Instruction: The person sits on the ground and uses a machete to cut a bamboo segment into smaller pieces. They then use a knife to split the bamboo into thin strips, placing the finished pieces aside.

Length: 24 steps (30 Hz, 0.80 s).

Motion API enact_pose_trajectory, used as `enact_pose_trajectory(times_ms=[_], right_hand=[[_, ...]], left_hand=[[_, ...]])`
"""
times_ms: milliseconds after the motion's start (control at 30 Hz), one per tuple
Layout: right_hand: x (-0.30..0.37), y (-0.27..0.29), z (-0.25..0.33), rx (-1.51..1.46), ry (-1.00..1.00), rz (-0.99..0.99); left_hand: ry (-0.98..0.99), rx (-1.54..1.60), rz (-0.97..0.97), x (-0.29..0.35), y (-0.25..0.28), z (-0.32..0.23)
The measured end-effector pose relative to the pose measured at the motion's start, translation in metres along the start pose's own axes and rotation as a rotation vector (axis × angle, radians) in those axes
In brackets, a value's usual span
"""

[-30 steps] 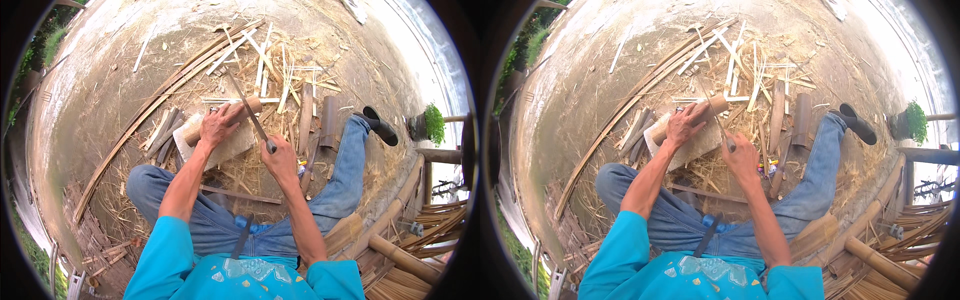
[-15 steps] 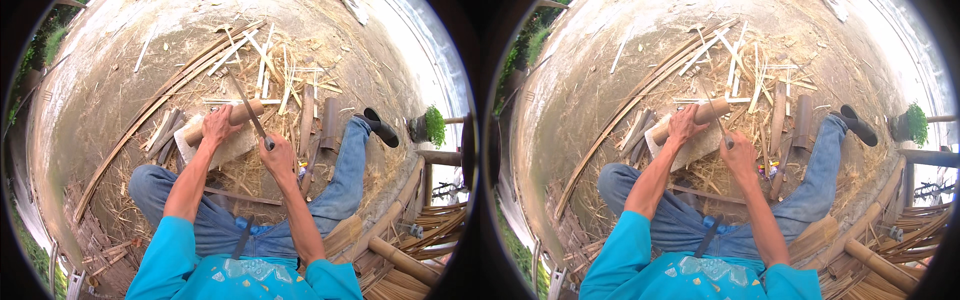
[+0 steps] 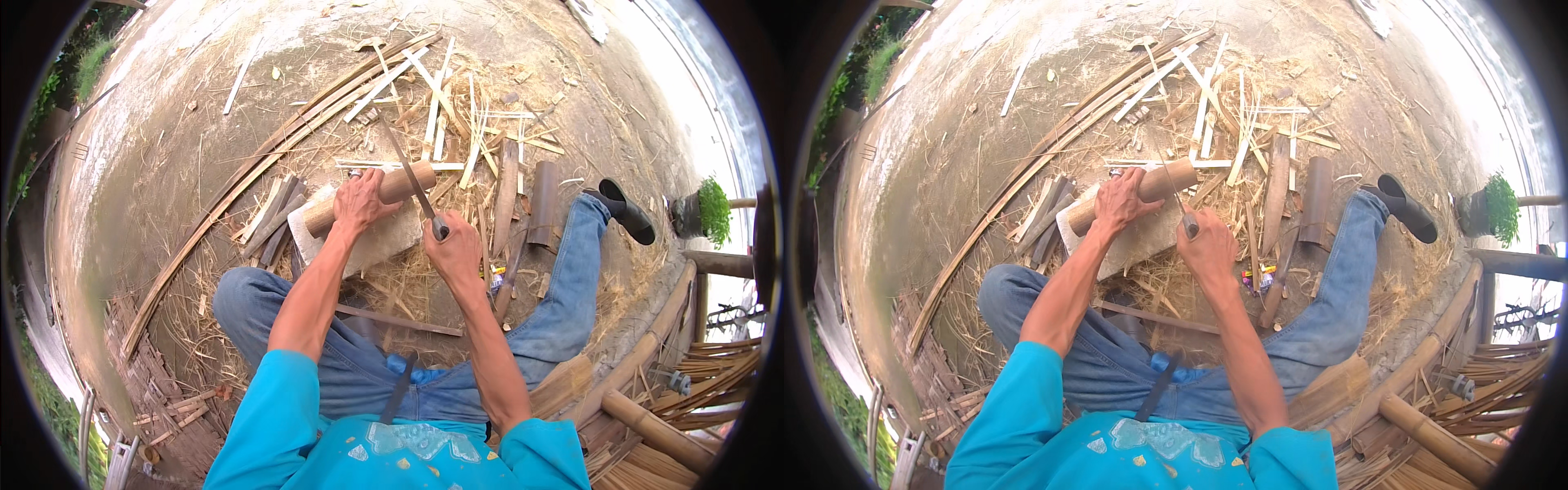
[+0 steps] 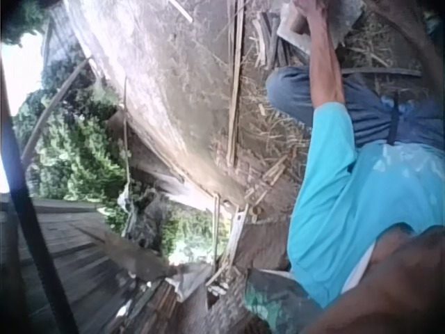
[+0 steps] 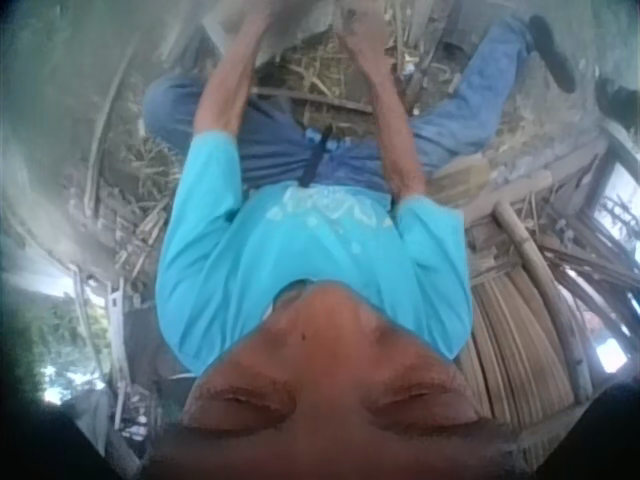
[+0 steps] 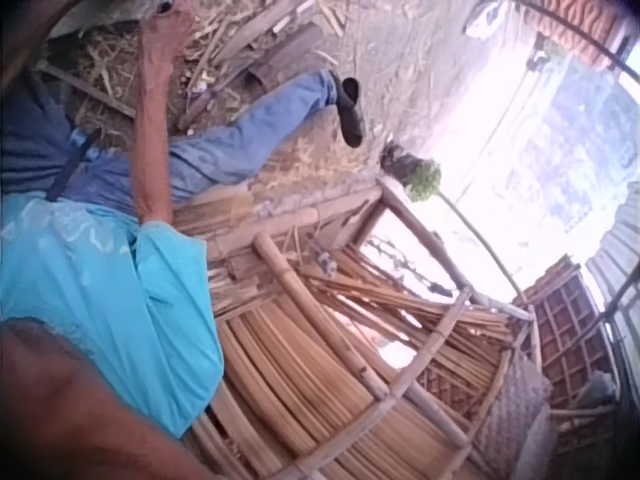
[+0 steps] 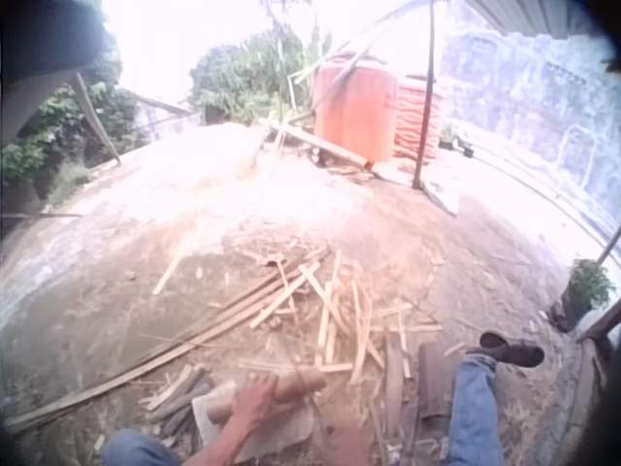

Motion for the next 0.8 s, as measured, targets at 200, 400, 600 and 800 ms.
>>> enact_pose_trajectory(times_ms=[200,400,600,800], right_hand=[[0.086,0.055,-0.013,-0.051,-0.041,0.026],[-0.010,0.000,0.003,-0.023,-0.048,0.029],[0.069,0.036,-0.015,-0.037,0.006,-0.030],[0.038,0.018,-0.002,-0.029,0.013,-0.038]], left_hand=[[0.028,-0.026,0.065,0.002,0.003,0.011],[0.034,0.015,0.019,0.000,0.000,0.003],[0.080,0.010,0.135,-0.007,0.003,0.011],[0.042,-0.010,0.012,0.004,-0.001,0.010]])
Point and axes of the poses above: each hand's wrist, its own x-axis away from the middle knuckle, its own y-axis out of the back of the hand, z = x × y, the point moved 2 cm from there along -x, towards the middle knuckle, and after that the axes turned 4 degrees about -z, right-handed, at the moved point
